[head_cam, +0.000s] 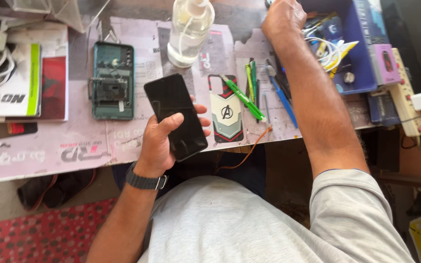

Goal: The person cleans the internal components of a disassembled Samsung Galaxy F41 smartphone using a blue plastic tool and a green brush. They then connect a charging cable to the device to verify that the screen powers on and displays the charging status.

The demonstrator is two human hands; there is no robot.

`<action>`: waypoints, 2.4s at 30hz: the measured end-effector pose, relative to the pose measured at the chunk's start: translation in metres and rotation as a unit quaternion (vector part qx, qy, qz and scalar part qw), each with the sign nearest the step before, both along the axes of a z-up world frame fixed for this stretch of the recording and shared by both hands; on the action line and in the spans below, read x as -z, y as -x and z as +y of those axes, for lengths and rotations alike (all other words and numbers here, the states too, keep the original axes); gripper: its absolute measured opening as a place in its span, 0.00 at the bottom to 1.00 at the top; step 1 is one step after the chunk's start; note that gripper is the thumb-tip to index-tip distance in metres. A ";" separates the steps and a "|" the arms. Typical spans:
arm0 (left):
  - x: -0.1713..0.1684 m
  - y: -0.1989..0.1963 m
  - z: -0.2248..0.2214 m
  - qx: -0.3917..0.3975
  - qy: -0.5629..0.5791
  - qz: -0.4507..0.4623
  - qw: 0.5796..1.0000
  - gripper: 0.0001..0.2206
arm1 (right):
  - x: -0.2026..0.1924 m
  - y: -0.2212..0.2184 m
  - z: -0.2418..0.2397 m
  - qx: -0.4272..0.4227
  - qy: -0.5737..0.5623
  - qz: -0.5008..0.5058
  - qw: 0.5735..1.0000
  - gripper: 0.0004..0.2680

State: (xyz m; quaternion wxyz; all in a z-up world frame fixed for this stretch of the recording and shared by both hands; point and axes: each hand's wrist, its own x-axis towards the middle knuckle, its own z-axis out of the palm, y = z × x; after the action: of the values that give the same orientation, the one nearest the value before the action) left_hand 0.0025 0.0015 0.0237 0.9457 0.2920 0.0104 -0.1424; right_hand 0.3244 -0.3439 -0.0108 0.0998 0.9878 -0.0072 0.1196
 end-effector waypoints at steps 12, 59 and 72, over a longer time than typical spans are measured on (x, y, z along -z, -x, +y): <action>0.001 0.000 -0.004 0.002 -0.003 0.010 1.000 0.26 | -0.191 0.247 0.005 -0.271 -0.532 0.018 0.802 0.06; 0.019 0.043 -0.029 0.335 0.190 -0.046 0.922 0.21 | -0.075 0.358 0.081 -0.103 -0.839 0.392 0.363 0.07; -0.026 0.047 -0.012 0.128 0.037 -0.045 0.990 0.31 | -0.071 0.367 0.082 -0.131 -0.838 0.171 0.502 0.08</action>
State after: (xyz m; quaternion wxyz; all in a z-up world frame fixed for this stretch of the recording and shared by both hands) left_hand -0.0442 -0.0105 0.0497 0.9294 0.2618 -0.0749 -0.2490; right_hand -0.0429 -0.2619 0.0598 -0.7919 0.6007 0.0422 -0.1014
